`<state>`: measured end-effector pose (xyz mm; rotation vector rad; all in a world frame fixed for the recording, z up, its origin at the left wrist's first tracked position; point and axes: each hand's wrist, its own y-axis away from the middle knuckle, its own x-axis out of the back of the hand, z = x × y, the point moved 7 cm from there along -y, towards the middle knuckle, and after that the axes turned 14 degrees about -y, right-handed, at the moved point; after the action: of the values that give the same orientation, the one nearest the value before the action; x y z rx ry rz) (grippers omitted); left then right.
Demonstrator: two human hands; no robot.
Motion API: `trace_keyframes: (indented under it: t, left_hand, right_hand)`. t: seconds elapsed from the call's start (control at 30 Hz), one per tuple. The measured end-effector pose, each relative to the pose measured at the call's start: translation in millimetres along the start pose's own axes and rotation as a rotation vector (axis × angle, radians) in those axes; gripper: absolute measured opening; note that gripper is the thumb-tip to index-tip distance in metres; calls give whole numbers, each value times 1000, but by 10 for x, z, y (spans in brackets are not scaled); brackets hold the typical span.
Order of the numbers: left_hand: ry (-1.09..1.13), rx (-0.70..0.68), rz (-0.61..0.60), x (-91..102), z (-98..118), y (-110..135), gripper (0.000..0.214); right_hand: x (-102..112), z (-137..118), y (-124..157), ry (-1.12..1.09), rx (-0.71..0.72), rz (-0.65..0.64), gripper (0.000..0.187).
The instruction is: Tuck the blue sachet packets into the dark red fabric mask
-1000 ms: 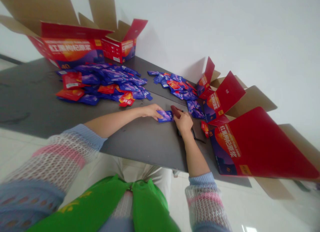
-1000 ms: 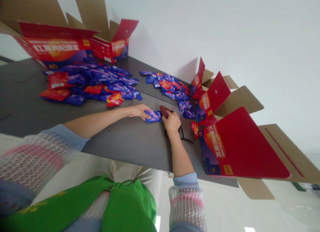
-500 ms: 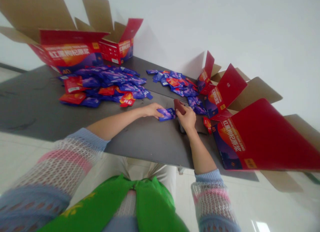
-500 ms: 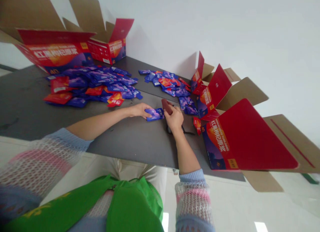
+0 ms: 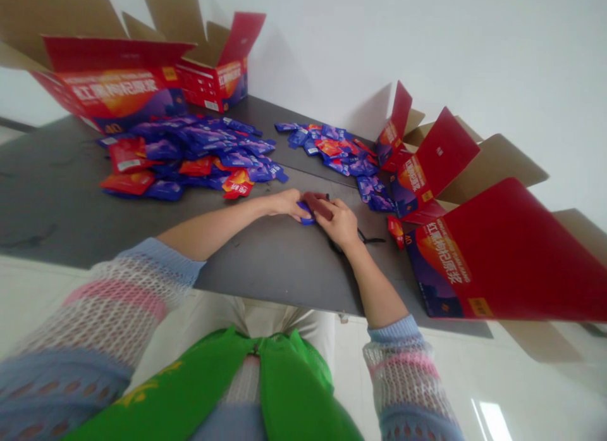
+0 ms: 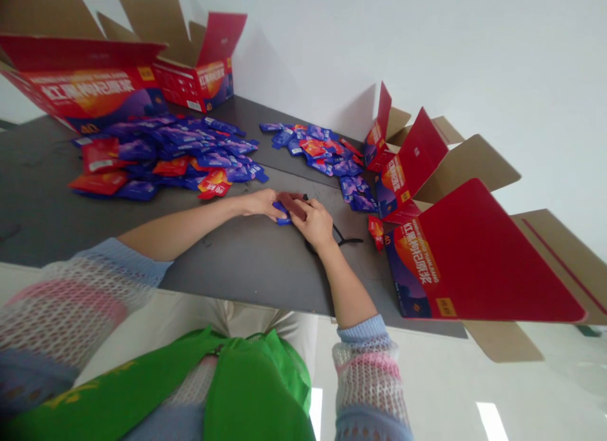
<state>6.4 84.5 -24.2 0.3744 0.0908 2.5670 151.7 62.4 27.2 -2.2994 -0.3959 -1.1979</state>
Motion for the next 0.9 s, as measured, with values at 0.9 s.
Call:
trace_keyframes:
  t: [0.9]
  left_hand:
    - [-194, -76, 256, 33, 43, 87, 62]
  right_hand:
    - [30, -33, -16, -88, 77, 60, 39]
